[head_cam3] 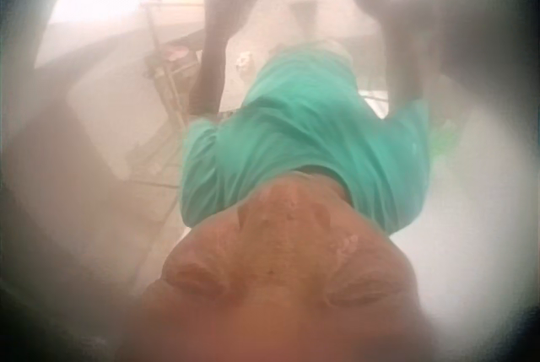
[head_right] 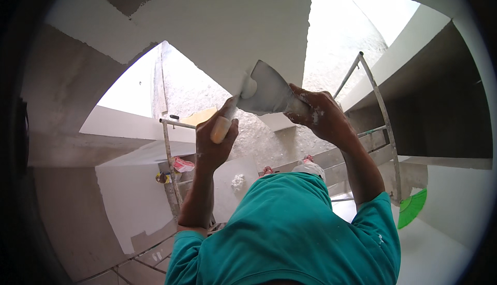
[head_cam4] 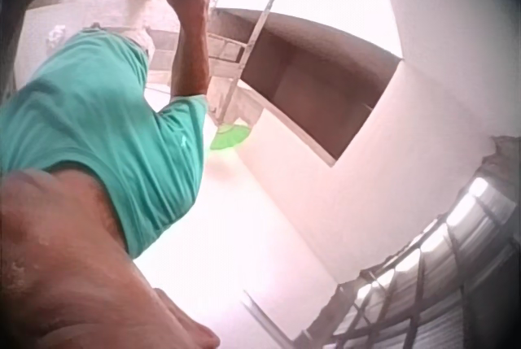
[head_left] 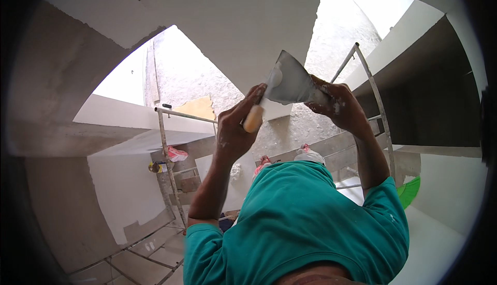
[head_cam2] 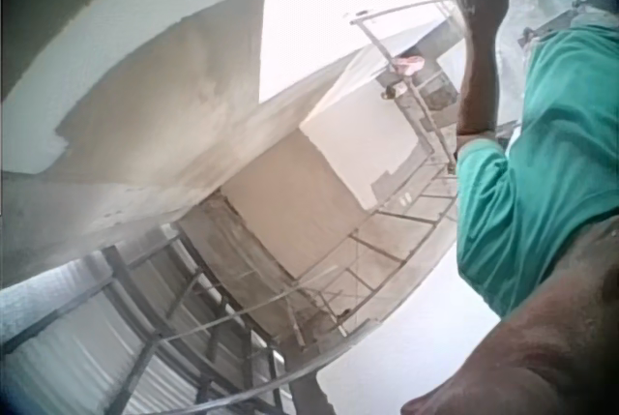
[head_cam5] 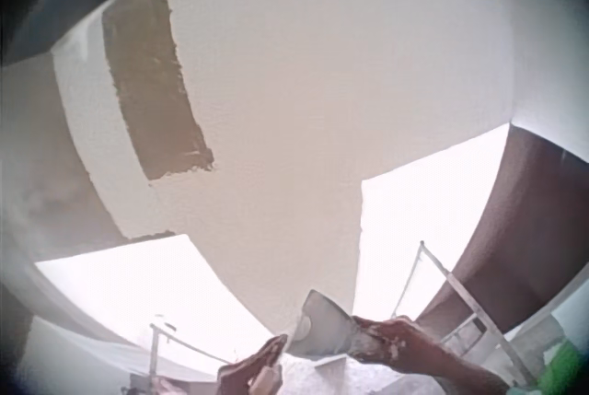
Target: The person applies plaster to a ceiling using a trowel and hawk, smoothing the surface in a stairwell area. The person repeatedly scoops plaster from the hawk and spreads it across the ceiling.
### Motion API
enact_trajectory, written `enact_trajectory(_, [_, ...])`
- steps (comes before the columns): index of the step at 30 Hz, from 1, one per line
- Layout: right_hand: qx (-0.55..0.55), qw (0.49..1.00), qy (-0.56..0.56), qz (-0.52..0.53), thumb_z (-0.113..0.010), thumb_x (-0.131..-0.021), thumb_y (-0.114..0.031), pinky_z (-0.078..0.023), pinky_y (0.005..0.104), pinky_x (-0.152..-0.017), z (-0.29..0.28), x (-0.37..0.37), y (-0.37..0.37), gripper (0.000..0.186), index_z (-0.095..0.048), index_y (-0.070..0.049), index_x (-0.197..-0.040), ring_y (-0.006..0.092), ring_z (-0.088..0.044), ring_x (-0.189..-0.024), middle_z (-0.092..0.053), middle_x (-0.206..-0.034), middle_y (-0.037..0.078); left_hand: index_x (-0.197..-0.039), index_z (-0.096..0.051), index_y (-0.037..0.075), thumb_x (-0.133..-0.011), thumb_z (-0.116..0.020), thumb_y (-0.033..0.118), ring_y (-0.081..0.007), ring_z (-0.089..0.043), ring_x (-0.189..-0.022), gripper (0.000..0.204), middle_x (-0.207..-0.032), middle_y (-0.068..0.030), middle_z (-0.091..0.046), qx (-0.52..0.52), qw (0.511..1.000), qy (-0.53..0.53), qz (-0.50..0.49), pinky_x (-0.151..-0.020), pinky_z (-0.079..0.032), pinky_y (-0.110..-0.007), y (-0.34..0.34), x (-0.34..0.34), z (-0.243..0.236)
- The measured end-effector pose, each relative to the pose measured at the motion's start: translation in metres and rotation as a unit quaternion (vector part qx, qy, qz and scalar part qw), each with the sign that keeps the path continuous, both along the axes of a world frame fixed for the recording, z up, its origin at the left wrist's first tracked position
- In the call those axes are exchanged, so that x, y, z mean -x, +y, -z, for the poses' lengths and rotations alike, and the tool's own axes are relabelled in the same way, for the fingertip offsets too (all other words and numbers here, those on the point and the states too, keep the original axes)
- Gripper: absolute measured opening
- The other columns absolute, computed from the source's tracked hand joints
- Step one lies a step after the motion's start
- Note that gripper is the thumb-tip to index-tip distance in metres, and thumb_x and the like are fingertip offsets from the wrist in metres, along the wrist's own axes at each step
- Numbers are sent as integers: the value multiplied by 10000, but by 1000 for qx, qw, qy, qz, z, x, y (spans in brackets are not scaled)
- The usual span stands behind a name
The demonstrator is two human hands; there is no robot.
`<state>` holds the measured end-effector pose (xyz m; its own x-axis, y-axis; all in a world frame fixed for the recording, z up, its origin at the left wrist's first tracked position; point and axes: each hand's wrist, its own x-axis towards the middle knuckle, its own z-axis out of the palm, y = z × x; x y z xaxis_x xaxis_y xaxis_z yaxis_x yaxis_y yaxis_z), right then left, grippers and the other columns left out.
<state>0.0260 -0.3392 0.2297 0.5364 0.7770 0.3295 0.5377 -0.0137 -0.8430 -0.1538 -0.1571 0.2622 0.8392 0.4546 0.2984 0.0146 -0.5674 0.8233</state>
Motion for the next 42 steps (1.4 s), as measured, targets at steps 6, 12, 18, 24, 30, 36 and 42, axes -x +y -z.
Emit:
enact_trajectory(6, [-59, 995, 75, 23, -747, -756, -25, -535, 300, -739, 13, -4, 7, 640, -483, -24, -1338, 205, -669, -820, -671, -991, 183, -1133, -621, 28, -700, -575, -111, -287, -628, -1058, 457, -1127, -122, -656, -209, 973, 55, -82, -893, -512, -374, 46, 8, 39])
enact_trajectory(12, [-140, 977, -117, 112, -677, -790, 42, -530, 324, -742, 29, -20, 44, 636, -415, 8, -1368, 262, -615, -913, -569, -1090, 180, -1112, -522, -28, -814, -605, -15, -189, -607, -897, 310, -982, -98, -600, 563, 769, -224, -202, -804, -502, -328, -49, 0, 3])
enact_trajectory(18, [-225, 958, -171, 40, -706, -742, -42, -483, 353, -804, 61, -29, 62, 534, -556, -7, -1253, 272, -564, -958, -572, -1064, 142, -1116, -521, -10, -832, -596, 0, -206, -613, -898, 294, -984, -94, -597, 631, 706, -294, -128, -812, -511, -355, -97, -33, -19])
enact_trajectory(24, [-148, 957, -239, 69, -664, -700, 12, -466, 374, -838, 79, -71, 46, 587, -572, -81, -1272, 292, -548, -951, -583, -1060, 119, -1190, -477, -30, -817, -571, 4, -219, -612, -954, 386, -1038, -105, -598, 539, 774, -308, -124, -859, -503, -355, -87, -43, -46])
enact_trajectory(30, [-43, 980, -165, 105, -618, -747, 50, -453, 408, -803, 174, -82, -17, 562, -540, -58, -1293, 322, -558, -877, -611, -935, 163, -1216, -474, -22, -781, -683, 21, -178, -580, -993, 485, -1104, -89, -571, 148, 881, -431, -126, -864, -481, -335, 37, -49, -227])
enact_trajectory(36, [66, 953, -163, 249, -638, -683, 7, -469, 375, -668, 249, -55, -150, 457, -614, 17, -1139, 287, -591, -753, -586, -805, 163, -1150, -602, 71, -788, -555, 1, -325, -628, -923, 372, -1037, -169, -652, -685, 548, -391, -278, -784, -481, -407, 176, -95, -464])
enact_trajectory(42, [268, 901, -39, 337, -576, -718, -120, -481, 451, -674, 364, 0, -256, 132, -657, -59, -803, 400, -593, -728, -623, -745, 194, -1223, -585, 122, -737, -546, -42, -322, -587, -1065, 514, -1166, -139, -627, -761, 456, -370, -277, -962, -426, -442, 236, -131, -521])
